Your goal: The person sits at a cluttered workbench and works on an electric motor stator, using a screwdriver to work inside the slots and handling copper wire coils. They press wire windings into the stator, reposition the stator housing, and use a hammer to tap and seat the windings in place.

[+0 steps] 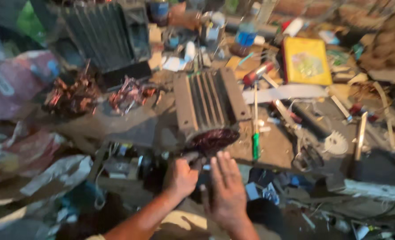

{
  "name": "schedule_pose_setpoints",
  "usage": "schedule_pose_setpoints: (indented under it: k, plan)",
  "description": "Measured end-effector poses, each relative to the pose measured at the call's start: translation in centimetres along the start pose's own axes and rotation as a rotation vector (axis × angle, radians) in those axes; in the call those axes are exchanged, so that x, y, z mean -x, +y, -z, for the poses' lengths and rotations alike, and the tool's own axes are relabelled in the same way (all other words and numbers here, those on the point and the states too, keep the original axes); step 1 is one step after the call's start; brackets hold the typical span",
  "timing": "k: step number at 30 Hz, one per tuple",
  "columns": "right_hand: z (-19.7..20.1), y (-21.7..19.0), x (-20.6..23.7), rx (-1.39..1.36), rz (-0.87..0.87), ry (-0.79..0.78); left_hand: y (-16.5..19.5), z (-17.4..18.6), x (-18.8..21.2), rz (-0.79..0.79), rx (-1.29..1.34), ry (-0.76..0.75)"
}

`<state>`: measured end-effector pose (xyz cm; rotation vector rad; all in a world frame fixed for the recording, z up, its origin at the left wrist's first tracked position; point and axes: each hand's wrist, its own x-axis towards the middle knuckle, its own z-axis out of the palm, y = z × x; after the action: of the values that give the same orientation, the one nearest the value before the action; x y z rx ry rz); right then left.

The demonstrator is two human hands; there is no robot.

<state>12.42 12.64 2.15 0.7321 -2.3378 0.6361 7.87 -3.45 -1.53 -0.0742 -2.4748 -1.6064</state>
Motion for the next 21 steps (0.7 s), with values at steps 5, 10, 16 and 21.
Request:
schedule_pose_setpoints:
  k: [5, 10, 16, 21]
  plan:
    - [-2.7, 1.8, -1.1, 0.211, -0.106, -0.173, 0.5, -1.1, -0.4, -0.124, 0.081, 0.005]
    - [-2.8, 1.0, -3.0, 0.439, -0.182, -0.15, 1.3, -0.4, 0.0, -0.084, 0.165, -0.057]
    - [-2.3, 1.8, -4.5, 0.462, -0.254, -0.361, 1.8, -0.2, -0.6, -0.01, 0.243, -0.131]
    - [-3.1, 5.0, -5.3, 0.395, -0.207, -0.559, 2.0, -0.7, -1.5, -0.041, 0.142, -0.178]
